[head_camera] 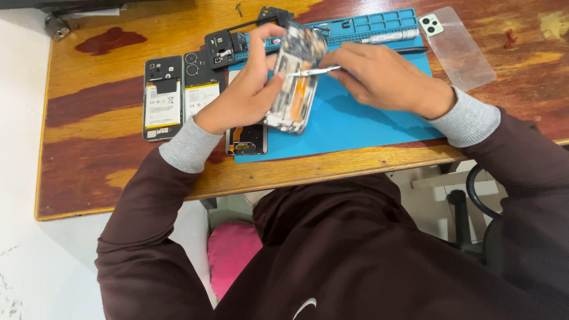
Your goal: The person disassembles a smartphone on a blue mat, using a screwdriver and tweezers to remove screws and internal components. They lift the motherboard and battery, then reposition parts within the chassis.
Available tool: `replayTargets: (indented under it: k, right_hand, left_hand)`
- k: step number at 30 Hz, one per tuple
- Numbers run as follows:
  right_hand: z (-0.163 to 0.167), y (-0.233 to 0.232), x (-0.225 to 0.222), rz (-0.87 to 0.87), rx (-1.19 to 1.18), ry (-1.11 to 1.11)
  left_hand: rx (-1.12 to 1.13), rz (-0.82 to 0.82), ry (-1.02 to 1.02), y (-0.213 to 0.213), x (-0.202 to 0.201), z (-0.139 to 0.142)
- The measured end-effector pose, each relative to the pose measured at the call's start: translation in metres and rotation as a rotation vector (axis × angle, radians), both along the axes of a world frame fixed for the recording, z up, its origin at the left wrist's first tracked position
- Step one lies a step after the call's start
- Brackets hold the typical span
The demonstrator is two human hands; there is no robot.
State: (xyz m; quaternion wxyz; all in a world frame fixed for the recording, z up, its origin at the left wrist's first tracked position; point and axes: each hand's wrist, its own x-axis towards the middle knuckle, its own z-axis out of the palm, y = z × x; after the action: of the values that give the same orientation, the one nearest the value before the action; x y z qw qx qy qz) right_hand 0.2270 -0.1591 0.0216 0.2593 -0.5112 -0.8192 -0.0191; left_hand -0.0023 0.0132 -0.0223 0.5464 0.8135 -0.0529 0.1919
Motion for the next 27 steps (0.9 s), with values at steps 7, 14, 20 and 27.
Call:
replayTargets:
  k: [7,14,20,27]
  right_hand:
    - [0.001,0.000,0.003,-0.012,-0.090,0.029]
    - [0.000,0.005,0.008,0.018,-0.061,0.055]
    - [0.000,0.003,0.011,0.020,-0.162,0.039]
    - [0.000,0.001,0.018,0.049,-0.065,0.018]
  left_hand:
    - [-0.025,0.080,-0.081,0.003,0.003,-0.008]
    - [-0.154,0.081,-0.002,0.002,0.003,-0.004]
    - [-0.108,0.078,0.072,0.004,0.001,-0.001]
    - [-0.064,-0.054,0.085,0.006,-0.003,0.003]
